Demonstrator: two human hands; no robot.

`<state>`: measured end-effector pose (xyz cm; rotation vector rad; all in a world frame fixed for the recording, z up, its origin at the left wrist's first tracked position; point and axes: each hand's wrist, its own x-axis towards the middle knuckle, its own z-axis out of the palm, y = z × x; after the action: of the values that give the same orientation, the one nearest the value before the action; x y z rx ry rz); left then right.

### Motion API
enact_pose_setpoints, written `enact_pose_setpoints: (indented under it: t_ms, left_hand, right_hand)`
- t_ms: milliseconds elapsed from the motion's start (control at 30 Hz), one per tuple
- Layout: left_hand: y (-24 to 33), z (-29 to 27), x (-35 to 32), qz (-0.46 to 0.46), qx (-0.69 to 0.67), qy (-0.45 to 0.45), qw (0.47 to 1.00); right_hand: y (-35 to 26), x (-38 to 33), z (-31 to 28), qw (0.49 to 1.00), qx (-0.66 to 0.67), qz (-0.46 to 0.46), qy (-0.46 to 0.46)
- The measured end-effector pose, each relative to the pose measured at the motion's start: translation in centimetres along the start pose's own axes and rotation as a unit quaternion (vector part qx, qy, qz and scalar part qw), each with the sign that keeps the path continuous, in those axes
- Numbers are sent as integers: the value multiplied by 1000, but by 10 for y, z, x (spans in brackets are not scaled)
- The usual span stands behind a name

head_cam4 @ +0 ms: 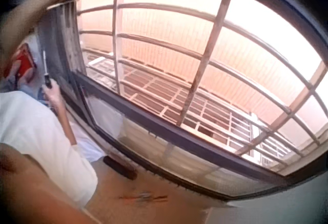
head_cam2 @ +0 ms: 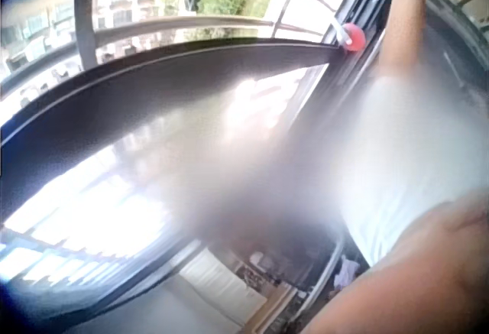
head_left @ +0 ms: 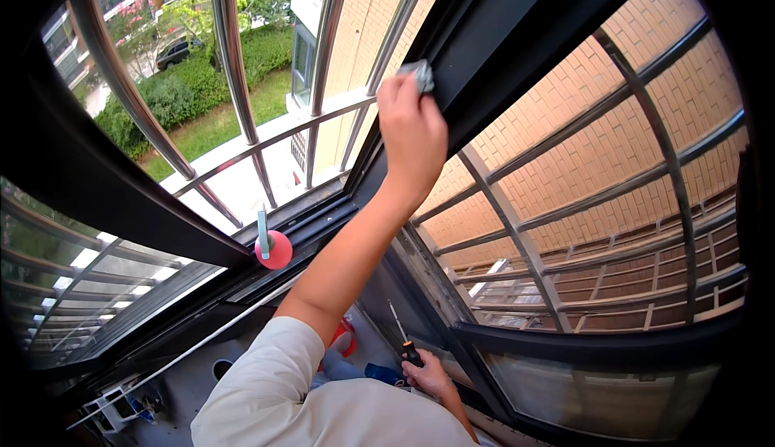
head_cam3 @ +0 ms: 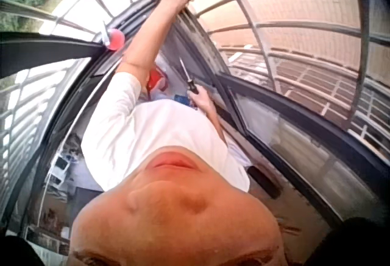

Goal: The person cleans the upper metal frame of a balcony window using a cloth and a screwdriver. They stand on a red plastic stool to reach the high frame, scraping debris from the tracks with the screwdriver and wiping the area with a cloth.

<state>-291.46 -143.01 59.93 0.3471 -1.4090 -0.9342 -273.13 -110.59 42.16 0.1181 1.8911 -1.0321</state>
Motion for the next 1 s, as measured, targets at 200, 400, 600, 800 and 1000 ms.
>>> enact_pose_setpoints:
  t_ms: [200, 400, 600, 800, 1000]
  left_hand:
    - [-14, 1, 0, 58, 55, -35, 996]
    - [-141, -61, -114, -195, 153, -179, 952]
    - [-209, -94, -172, -343, 206, -99, 911]
    - [-205, -62, -156, -375, 175, -95, 905]
    - [-225, -70, -168, -285, 212, -28, 934]
  right_hand:
    - [-1, -12, -10, 999, 25, -44, 9]
    - [6, -16, 2, 1000, 23, -14, -2]
    - [4, -25, 5, 999, 45, -11, -6]
    - [16, -33, -3, 996, 87, -6, 13]
    - [32, -36, -7, 995, 96, 7, 33]
